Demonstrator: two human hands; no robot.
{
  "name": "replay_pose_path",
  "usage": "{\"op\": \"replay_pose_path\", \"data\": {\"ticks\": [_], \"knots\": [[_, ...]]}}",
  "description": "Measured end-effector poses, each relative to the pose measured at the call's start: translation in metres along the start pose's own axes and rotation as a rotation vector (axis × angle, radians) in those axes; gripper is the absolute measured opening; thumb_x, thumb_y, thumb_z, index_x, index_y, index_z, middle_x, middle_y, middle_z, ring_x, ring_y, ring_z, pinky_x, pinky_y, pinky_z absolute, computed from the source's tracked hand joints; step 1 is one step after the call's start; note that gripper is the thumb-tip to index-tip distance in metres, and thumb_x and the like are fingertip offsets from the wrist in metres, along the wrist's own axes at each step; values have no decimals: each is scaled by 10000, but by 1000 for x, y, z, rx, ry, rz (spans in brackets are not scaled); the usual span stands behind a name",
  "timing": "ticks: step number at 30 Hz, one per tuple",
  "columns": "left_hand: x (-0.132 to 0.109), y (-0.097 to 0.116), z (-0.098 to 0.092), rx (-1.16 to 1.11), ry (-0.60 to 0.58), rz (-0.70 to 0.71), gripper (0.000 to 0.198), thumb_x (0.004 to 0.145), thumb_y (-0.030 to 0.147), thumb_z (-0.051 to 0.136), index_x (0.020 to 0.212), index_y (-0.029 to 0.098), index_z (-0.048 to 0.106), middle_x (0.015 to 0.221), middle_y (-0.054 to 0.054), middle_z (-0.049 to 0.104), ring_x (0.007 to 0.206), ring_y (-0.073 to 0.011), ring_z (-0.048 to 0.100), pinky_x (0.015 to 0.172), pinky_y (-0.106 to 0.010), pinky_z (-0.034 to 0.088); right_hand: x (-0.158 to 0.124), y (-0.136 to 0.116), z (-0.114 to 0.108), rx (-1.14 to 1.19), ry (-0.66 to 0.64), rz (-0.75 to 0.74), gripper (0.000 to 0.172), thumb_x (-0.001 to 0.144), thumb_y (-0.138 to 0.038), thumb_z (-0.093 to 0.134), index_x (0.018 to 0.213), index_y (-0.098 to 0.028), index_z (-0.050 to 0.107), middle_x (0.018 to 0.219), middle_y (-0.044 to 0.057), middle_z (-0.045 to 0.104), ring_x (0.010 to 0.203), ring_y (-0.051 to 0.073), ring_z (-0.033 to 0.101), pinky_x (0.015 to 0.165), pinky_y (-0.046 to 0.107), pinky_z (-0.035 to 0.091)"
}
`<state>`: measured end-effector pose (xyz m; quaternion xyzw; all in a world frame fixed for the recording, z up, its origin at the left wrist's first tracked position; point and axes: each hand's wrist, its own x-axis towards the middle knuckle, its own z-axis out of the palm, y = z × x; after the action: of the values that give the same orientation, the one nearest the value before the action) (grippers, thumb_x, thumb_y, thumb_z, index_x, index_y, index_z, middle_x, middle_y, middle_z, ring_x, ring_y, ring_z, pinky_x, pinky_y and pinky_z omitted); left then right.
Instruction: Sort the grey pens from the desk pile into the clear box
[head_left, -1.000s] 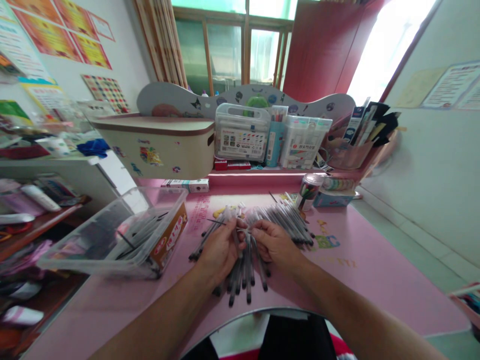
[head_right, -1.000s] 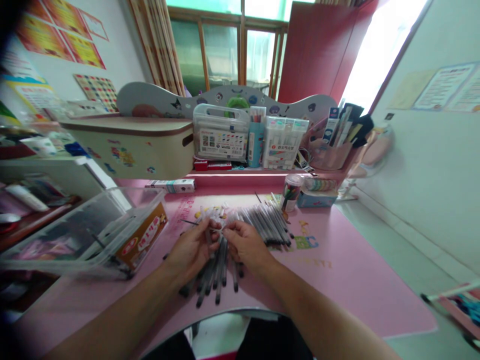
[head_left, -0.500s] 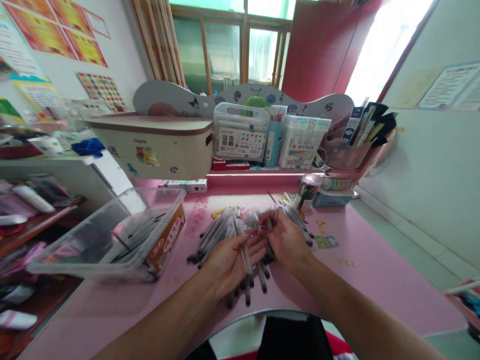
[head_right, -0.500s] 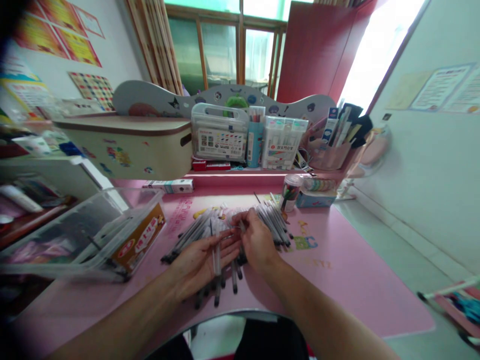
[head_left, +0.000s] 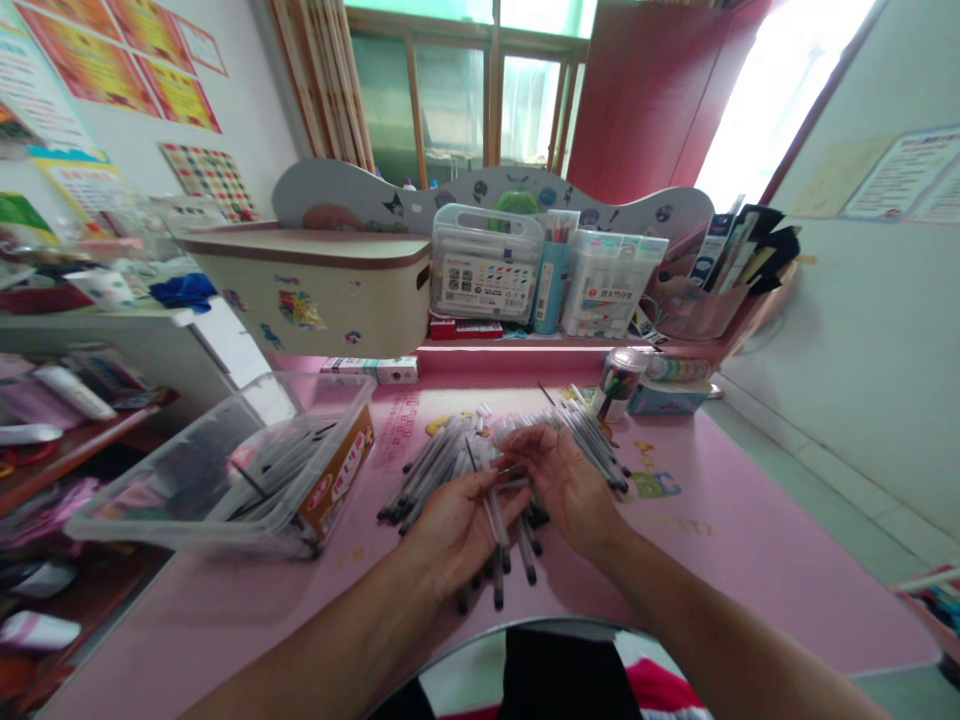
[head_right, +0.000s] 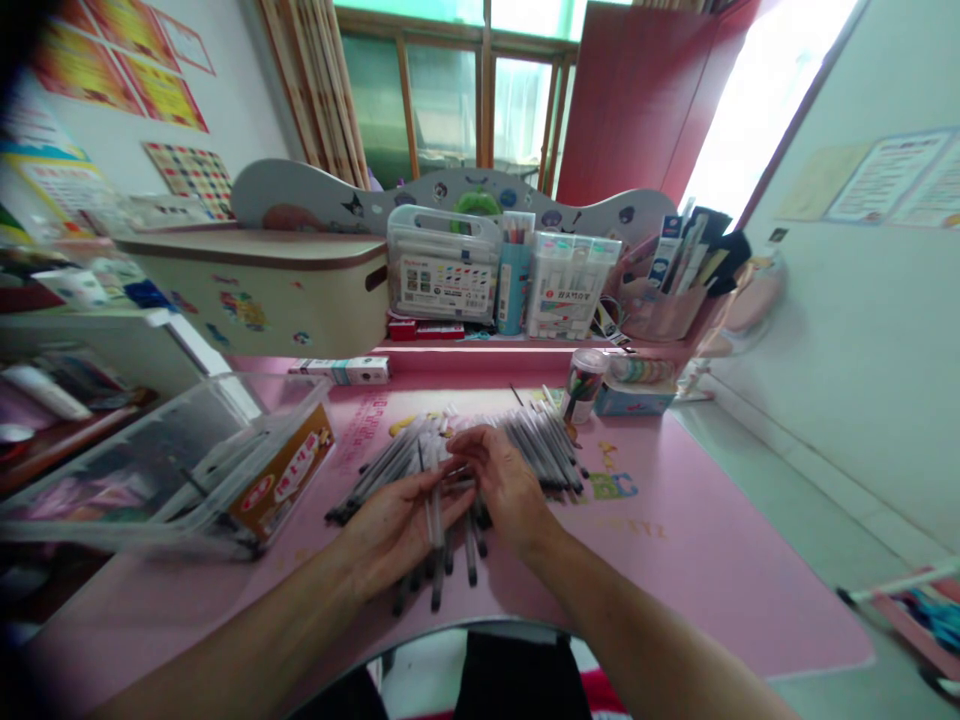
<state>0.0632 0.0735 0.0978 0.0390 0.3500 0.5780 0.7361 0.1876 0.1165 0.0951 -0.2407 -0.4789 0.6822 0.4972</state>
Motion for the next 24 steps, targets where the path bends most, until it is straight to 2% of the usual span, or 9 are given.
{"op": "replay_pose_path", "data": {"ticks": [3, 7, 12, 15, 18, 21, 24], "knots": [[-5, 2, 1, 75, 19, 30, 234, 833, -49, 487, 880, 100, 661, 879, -114, 697, 790, -148, 704, 774, -239, 597, 6, -4, -7, -73, 108, -117, 465, 839, -669, 508, 827, -227, 650, 907, 70, 628, 935, 229, 595, 917, 377, 472], [-17, 16, 6, 185, 45, 120, 243, 814, -78, 508, 821, 107, 666, 816, -96, 688, 701, -124, 685, 640, -185, 574, 13, -4, -21, -274, 176, -213, 355, 905, -540, 493, 839, -231, 655, 898, 49, 631, 897, 206, 579, 878, 342, 460], [-44, 51, 13, 316, -49, 362, 183, 802, -47, 578, 784, 96, 692, 781, -93, 685, 638, -124, 652, 557, -178, 528, 12, -5, -21, -537, 133, -189, 204, 902, -371, 523, 821, -225, 641, 821, 23, 610, 829, 193, 552, 803, 310, 427], [-61, 79, 7, 355, -53, 536, 194, 788, -53, 598, 795, 105, 710, 795, -104, 702, 658, -156, 667, 579, -206, 538, 10, -5, -17, -632, 86, -210, 93, 848, -286, 570, 818, -224, 633, 803, 9, 586, 796, 184, 534, 783, 301, 414], [-77, 110, -7, 547, 119, 686, 229, 782, -69, 597, 807, 119, 725, 777, -90, 716, 676, -168, 674, 643, -223, 553, 9, -4, -17, -684, 66, -230, 46, 809, -249, 589, 811, -224, 628, 805, 10, 584, 791, 186, 528, 782, 307, 413], [-88, 146, -23, 930, 258, 830, 219, 816, -3, 618, 877, 170, 738, 792, -21, 738, 757, -161, 679, 704, -219, 550, 9, -3, -18, -699, 59, -235, 37, 797, -233, 592, 803, -225, 628, 801, 12, 584, 792, 191, 530, 788, 315, 410], [-90, 180, -42, 1152, 397, 787, 230, 824, 5, 619, 912, 188, 727, 743, 21, 730, 671, -132, 664, 600, -154, 503, 9, -4, -17, -712, 55, -235, 44, 803, -222, 579, 800, -223, 622, 801, 13, 585, 793, 193, 536, 786, 319, 410]]}}
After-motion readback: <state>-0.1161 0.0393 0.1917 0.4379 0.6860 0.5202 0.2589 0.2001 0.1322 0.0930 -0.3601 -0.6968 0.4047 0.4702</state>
